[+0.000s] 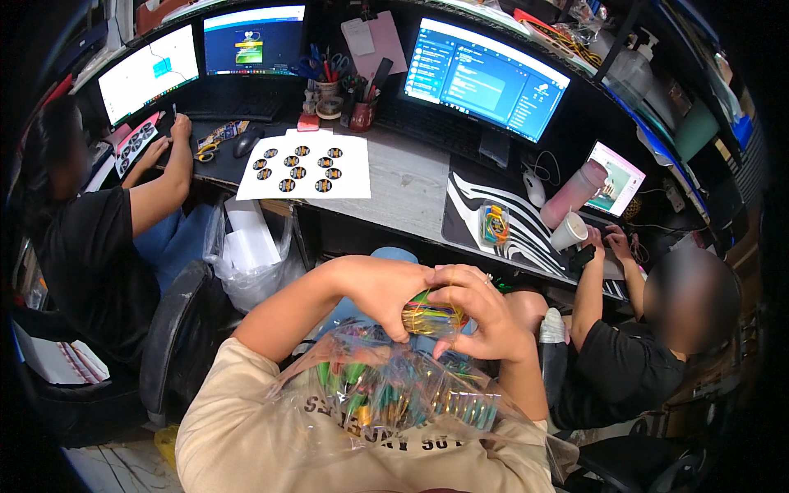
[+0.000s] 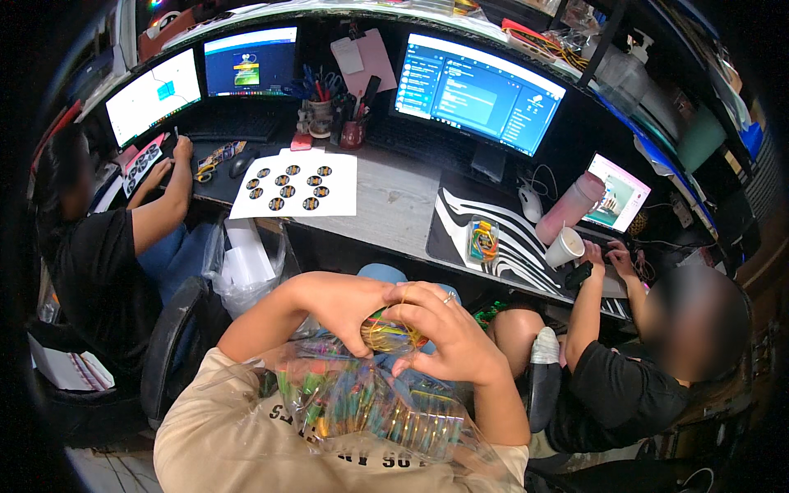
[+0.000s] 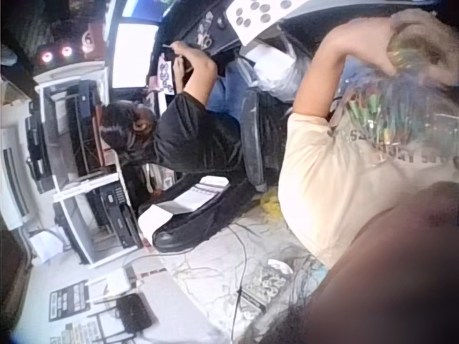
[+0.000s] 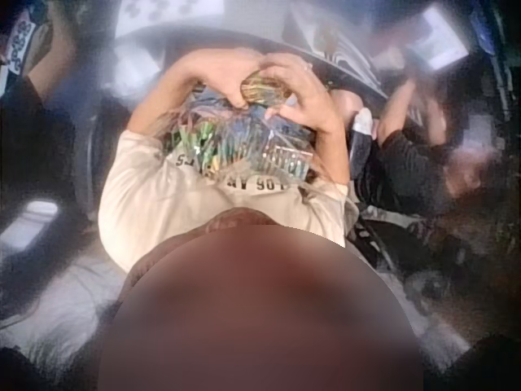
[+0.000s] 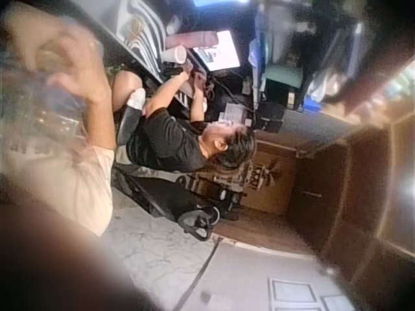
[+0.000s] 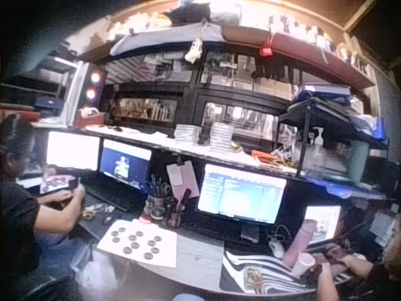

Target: The person sits on the floor and handles a large plastic bag of colorful pens, repeatedly picking up small bundles, inspecting them, and placing them back. The person also picks up a pen holder and places it on the desk.

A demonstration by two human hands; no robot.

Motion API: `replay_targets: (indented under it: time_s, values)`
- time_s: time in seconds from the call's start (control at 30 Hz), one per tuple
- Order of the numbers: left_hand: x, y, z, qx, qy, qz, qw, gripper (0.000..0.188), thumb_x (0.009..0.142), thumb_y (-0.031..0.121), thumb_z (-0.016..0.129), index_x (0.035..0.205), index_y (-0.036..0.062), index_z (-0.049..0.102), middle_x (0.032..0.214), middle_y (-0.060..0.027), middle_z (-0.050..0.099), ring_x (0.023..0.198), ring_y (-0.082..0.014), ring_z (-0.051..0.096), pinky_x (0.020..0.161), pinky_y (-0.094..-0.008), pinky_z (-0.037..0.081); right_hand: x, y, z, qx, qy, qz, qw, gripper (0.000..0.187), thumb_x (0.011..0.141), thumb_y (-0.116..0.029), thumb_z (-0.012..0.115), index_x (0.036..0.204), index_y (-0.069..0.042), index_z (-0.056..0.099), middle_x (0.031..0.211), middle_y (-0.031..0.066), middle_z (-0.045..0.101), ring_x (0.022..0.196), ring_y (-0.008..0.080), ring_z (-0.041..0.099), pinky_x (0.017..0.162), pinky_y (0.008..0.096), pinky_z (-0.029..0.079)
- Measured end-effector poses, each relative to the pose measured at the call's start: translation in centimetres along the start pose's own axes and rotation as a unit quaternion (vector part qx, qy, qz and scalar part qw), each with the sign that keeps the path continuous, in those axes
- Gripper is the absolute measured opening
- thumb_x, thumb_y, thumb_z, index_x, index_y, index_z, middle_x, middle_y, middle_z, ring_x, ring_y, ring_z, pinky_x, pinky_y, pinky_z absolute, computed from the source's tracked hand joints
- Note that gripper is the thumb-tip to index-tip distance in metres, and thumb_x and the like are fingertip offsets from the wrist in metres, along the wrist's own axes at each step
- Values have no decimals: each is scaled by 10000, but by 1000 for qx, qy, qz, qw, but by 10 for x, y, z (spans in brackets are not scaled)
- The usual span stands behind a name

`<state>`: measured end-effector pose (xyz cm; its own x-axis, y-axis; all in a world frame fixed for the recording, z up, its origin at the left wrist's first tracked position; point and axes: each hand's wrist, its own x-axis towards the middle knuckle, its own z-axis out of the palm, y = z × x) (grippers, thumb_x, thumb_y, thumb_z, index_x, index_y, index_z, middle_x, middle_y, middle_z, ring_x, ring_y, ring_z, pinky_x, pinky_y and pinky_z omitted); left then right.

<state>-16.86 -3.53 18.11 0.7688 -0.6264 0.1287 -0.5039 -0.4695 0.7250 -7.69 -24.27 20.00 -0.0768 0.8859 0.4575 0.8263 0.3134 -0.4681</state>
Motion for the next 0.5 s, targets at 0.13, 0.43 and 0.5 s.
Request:
replay_targets:
  time_s: [0.13, 0.43, 0.5]
  values:
    - [3, -8, 3, -30, 8, -55, 998, 784, 553, 228, 838, 1236, 23, 511, 1084, -185, 633, 1008, -316, 628, 850, -368, 506, 14, -25, -9, -126, -68, 49, 988, 528, 678, -273, 799, 1130, -78, 607, 1220, 106, 561, 1137, 318, 543, 951, 430, 423]
    - [6, -40, 3, -45, -47, -117, 991, 774, 596, 360, 864, 1192, -5, 532, 961, -151, 673, 886, -265, 660, 762, -351, 513, 16, -22, -15, -136, -30, 120, 983, 483, 678, -120, 763, 1133, -71, 604, 1130, 115, 602, 1040, 307, 600, 857, 393, 497]
    - [4, -47, 0, -99, -67, -67, 991, 785, 607, 380, 868, 1188, -23, 527, 975, -152, 667, 881, -243, 657, 760, -340, 511, 18, -5, -5, -98, -97, 144, 980, 485, 700, -112, 743, 1157, -86, 581, 1106, 106, 600, 1011, 288, 603, 842, 386, 497]
